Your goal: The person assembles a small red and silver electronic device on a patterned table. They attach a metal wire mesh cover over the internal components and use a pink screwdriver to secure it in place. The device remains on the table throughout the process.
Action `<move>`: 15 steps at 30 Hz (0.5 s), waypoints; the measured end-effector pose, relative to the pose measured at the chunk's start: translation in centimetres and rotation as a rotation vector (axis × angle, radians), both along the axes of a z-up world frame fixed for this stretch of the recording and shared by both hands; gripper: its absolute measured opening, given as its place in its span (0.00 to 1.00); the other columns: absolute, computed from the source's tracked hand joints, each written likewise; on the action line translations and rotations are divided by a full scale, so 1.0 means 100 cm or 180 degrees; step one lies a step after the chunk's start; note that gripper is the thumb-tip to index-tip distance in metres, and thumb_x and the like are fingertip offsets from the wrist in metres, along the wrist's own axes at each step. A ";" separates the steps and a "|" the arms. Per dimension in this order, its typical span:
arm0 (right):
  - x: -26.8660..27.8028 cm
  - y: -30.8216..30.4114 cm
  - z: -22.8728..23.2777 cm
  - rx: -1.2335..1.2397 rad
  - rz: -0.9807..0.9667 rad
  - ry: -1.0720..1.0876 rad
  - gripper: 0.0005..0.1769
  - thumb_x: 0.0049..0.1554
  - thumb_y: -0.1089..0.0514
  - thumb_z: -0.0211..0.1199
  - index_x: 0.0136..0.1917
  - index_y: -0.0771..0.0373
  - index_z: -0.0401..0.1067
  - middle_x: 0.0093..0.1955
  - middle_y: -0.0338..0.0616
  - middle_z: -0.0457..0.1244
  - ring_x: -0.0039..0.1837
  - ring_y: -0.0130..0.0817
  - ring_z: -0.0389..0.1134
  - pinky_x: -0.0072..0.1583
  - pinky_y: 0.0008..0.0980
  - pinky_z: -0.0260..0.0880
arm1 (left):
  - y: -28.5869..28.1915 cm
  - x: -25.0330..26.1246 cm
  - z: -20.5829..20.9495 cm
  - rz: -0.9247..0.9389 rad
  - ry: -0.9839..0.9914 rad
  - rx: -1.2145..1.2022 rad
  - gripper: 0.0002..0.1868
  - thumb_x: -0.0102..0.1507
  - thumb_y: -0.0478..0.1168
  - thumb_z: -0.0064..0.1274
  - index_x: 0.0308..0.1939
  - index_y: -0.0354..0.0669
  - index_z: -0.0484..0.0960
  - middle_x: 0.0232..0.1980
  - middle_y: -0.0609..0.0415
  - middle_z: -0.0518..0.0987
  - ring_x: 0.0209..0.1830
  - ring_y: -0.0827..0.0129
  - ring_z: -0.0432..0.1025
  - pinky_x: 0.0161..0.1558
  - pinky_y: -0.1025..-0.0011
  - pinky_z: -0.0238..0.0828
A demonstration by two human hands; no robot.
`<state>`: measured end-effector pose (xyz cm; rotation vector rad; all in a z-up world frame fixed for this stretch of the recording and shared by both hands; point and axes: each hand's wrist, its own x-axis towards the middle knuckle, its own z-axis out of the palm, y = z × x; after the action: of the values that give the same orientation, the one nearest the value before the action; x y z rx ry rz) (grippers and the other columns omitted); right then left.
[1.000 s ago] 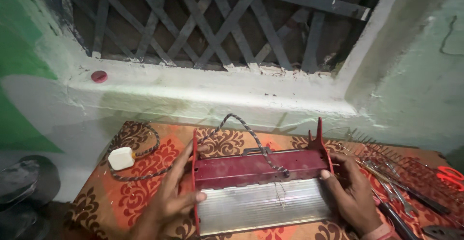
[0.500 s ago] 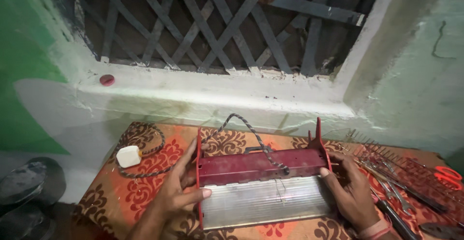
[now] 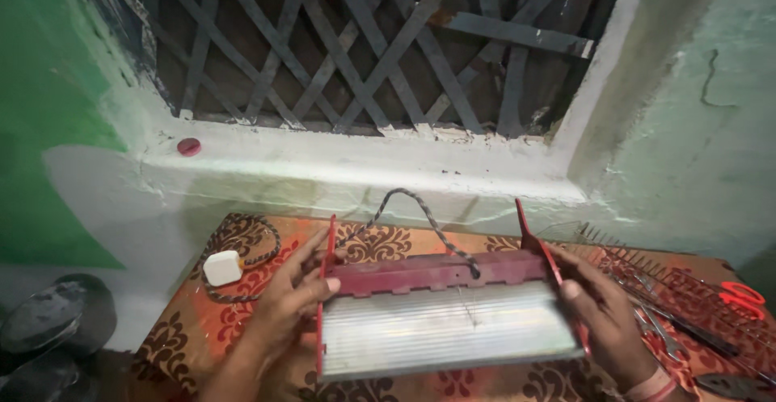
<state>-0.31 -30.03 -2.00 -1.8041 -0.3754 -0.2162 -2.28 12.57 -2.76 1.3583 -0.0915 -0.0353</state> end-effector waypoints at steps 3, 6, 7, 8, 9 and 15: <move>-0.005 -0.001 0.016 0.0037 0.0259 -0.0295 0.45 0.61 0.34 0.51 0.76 0.72 0.63 0.72 0.56 0.63 0.74 0.41 0.63 0.72 0.34 0.58 | 0.002 0.003 0.006 0.0124 0.0506 -0.0106 0.48 0.53 0.41 0.57 0.78 0.42 0.60 0.65 0.44 0.72 0.61 0.52 0.69 0.51 0.55 0.68; -0.007 -0.001 0.026 0.0601 0.0714 -0.0055 0.55 0.57 0.27 0.53 0.79 0.75 0.55 0.78 0.60 0.57 0.77 0.45 0.59 0.73 0.39 0.56 | 0.002 0.010 0.017 0.0025 0.0428 -0.0056 0.46 0.57 0.45 0.57 0.78 0.40 0.59 0.67 0.39 0.75 0.67 0.60 0.69 0.66 0.65 0.66; -0.008 -0.001 0.029 0.0550 0.0765 -0.0101 0.57 0.57 0.25 0.52 0.79 0.75 0.54 0.78 0.60 0.57 0.77 0.46 0.59 0.73 0.40 0.56 | 0.001 0.010 0.019 0.0027 0.0484 -0.0059 0.45 0.58 0.47 0.57 0.78 0.40 0.59 0.68 0.42 0.74 0.68 0.61 0.69 0.66 0.65 0.66; -0.007 -0.003 0.032 0.0500 0.0816 -0.0157 0.59 0.57 0.24 0.51 0.80 0.75 0.52 0.78 0.60 0.57 0.77 0.46 0.59 0.72 0.41 0.57 | 0.002 0.011 0.022 0.0029 0.0531 -0.0058 0.45 0.59 0.49 0.57 0.77 0.40 0.59 0.68 0.45 0.73 0.68 0.63 0.69 0.67 0.65 0.66; -0.007 -0.003 0.034 0.0450 0.0867 -0.0212 0.61 0.57 0.22 0.51 0.81 0.75 0.50 0.78 0.60 0.56 0.76 0.47 0.59 0.72 0.42 0.57 | 0.002 0.012 0.025 0.0031 0.0578 -0.0058 0.45 0.60 0.51 0.57 0.77 0.40 0.59 0.69 0.48 0.72 0.69 0.65 0.69 0.68 0.65 0.66; -0.009 -0.006 0.038 -0.0230 0.0736 -0.0690 0.58 0.60 0.21 0.43 0.80 0.74 0.51 0.80 0.58 0.54 0.81 0.46 0.53 0.77 0.41 0.47 | 0.005 0.013 0.032 -0.0028 0.0722 -0.0298 0.35 0.66 0.57 0.50 0.70 0.38 0.74 0.57 0.47 0.78 0.51 0.61 0.71 0.43 0.62 0.73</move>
<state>-1.24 -30.59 1.81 -1.7954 -0.7491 -0.2384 -1.01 13.09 0.43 1.2520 0.0907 -0.1900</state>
